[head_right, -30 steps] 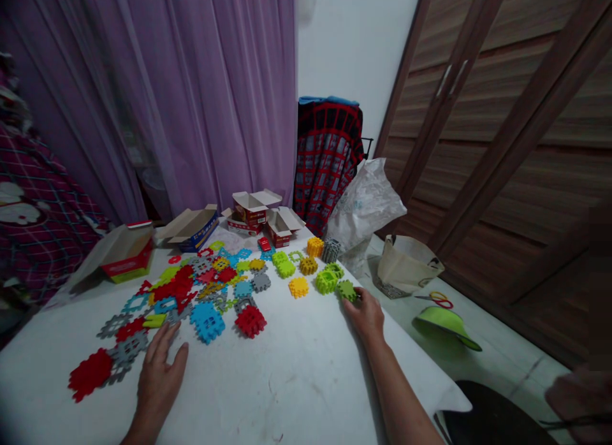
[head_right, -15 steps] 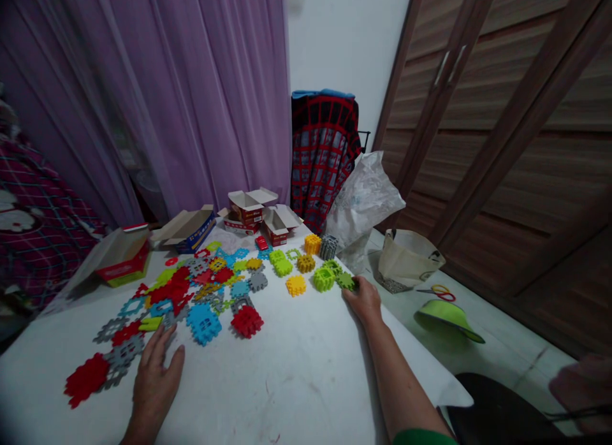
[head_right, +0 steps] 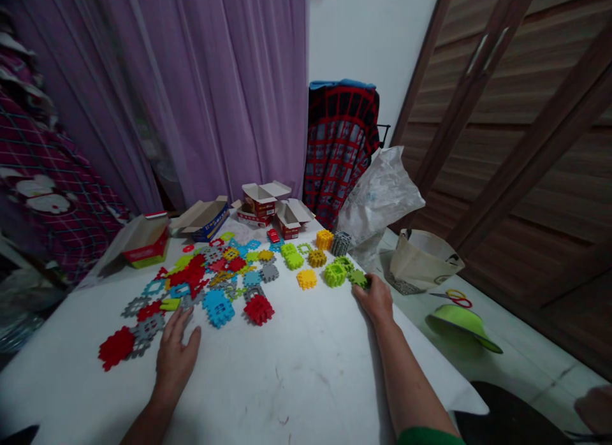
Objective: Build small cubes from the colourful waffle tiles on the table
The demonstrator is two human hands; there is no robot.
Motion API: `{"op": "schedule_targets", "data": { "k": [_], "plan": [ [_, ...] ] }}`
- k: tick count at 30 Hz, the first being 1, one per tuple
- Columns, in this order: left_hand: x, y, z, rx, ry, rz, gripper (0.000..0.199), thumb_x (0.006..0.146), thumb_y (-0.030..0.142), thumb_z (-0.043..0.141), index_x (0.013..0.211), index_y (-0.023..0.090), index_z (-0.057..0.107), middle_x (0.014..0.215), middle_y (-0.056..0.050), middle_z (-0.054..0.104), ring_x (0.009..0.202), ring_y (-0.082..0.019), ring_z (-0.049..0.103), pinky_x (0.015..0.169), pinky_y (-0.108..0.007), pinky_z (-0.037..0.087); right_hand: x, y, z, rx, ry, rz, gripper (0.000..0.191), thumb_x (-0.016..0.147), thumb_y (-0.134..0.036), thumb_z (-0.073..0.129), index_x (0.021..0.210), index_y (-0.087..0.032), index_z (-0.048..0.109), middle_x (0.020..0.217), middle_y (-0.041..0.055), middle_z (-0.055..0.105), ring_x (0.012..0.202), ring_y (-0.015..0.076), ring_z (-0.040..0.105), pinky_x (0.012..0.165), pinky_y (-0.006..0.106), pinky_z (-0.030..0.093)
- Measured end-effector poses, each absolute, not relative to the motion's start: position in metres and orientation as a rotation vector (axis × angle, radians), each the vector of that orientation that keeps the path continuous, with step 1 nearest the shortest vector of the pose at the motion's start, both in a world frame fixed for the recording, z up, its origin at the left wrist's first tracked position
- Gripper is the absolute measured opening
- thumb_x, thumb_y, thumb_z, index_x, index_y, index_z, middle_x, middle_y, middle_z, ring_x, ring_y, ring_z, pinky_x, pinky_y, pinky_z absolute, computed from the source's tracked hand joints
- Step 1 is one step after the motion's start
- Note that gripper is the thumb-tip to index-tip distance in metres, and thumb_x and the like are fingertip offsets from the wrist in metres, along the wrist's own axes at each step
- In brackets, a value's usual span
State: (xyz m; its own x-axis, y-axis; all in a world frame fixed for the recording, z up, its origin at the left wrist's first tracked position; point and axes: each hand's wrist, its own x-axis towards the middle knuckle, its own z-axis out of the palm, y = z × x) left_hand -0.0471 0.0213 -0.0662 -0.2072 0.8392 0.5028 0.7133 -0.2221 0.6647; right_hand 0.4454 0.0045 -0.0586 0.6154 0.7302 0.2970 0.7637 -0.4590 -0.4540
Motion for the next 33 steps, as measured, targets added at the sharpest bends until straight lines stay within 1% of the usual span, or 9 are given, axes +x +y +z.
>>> {"op": "schedule_targets", "data": {
  "k": [3,5,7,10,11,14,17,22,33],
  "plan": [
    [-0.047,0.022,-0.068,1.882,1.851,1.409,0.040,0.087,0.030,0.053,0.124,0.021,0.064,0.143,-0.014,0.052,0.127,-0.030,0.055,0.105,-0.046,0.049,0.437,-0.006,-0.051,-2.209,-1.128,-0.152,0.051,0.073,-0.045,0.061,0.113,-0.013,0.061,0.112,0.0182,0.068,0.107,0.0322,0.060,0.092,0.044,0.046],
    [-0.047,0.023,-0.069,1.867,1.857,1.414,0.040,0.087,0.030,0.054,0.123,0.021,0.065,0.143,-0.014,0.052,0.128,-0.030,0.055,0.105,-0.046,0.049,0.415,-0.015,-0.047,-2.120,-1.095,-0.222,0.043,0.080,-0.044,0.054,0.112,-0.016,0.059,0.116,0.0172,0.065,0.111,0.0308,0.058,0.097,0.047,0.043],
    [-0.046,0.024,-0.071,1.851,1.870,1.427,0.039,0.086,0.029,0.055,0.122,0.021,0.066,0.142,-0.012,0.053,0.128,-0.029,0.055,0.106,-0.044,0.048,0.379,-0.024,-0.048,-1.912,-1.108,-0.230,0.036,0.084,-0.043,0.050,0.108,-0.017,0.059,0.112,0.0173,0.065,0.110,0.0304,0.058,0.097,0.050,0.043],
    [-0.045,0.025,-0.072,1.836,1.877,1.441,0.040,0.084,0.027,0.056,0.122,0.023,0.066,0.140,-0.011,0.055,0.127,-0.028,0.056,0.108,-0.043,0.047,0.304,-0.029,-0.056,-1.768,-1.372,-0.080,0.031,0.084,-0.044,0.053,0.104,-0.022,0.061,0.104,0.0096,0.068,0.101,0.0234,0.063,0.091,0.039,0.048],
    [-0.044,0.025,-0.072,1.833,1.873,1.445,0.041,0.083,0.027,0.056,0.123,0.023,0.066,0.140,-0.011,0.055,0.127,-0.028,0.056,0.108,-0.044,0.046,0.279,-0.028,-0.059,-1.739,-1.449,-0.027,0.034,0.081,-0.044,0.058,0.106,-0.022,0.061,0.105,0.0084,0.068,0.100,0.0228,0.063,0.090,0.038,0.049],
    [-0.045,0.024,-0.071,1.836,1.849,1.471,0.041,0.083,0.027,0.056,0.123,0.023,0.065,0.141,-0.011,0.055,0.128,-0.028,0.055,0.109,-0.045,0.045,0.221,-0.021,-0.065,-1.786,-1.616,0.173,0.064,0.071,-0.045,0.069,0.127,-0.018,0.054,0.119,0.0125,0.065,0.108,0.0273,0.061,0.093,0.040,0.047],
    [-0.045,0.023,-0.072,1.837,1.824,1.486,0.041,0.084,0.026,0.055,0.124,0.022,0.065,0.141,-0.011,0.054,0.129,-0.027,0.054,0.109,-0.044,0.045,0.193,-0.014,-0.063,-1.865,-1.624,0.184,0.080,0.068,-0.046,0.072,0.137,-0.015,0.046,0.124,0.0149,0.062,0.114,0.0305,0.058,0.094,0.041,0.043],
    [-0.045,0.024,-0.074,1.833,1.819,1.491,0.041,0.084,0.024,0.054,0.124,0.022,0.064,0.141,-0.012,0.054,0.129,-0.027,0.054,0.108,-0.045,0.046,0.180,-0.006,-0.053,-1.954,-1.599,0.091,0.080,0.070,-0.042,0.071,0.139,-0.013,0.043,0.118,0.0141,0.065,0.109,0.0301,0.058,0.090,0.039,0.040],
    [-0.047,0.022,-0.075,1.840,1.796,1.472,0.039,0.087,0.026,0.053,0.125,0.022,0.062,0.142,-0.012,0.053,0.130,-0.027,0.052,0.108,-0.045,0.046,0.181,-0.001,-0.057,-2.006,-1.575,0.027,0.067,0.074,-0.038,0.070,0.134,-0.013,0.051,0.106,0.0132,0.069,0.099,0.0281,0.061,0.084,0.035,0.040]
  ]
}}
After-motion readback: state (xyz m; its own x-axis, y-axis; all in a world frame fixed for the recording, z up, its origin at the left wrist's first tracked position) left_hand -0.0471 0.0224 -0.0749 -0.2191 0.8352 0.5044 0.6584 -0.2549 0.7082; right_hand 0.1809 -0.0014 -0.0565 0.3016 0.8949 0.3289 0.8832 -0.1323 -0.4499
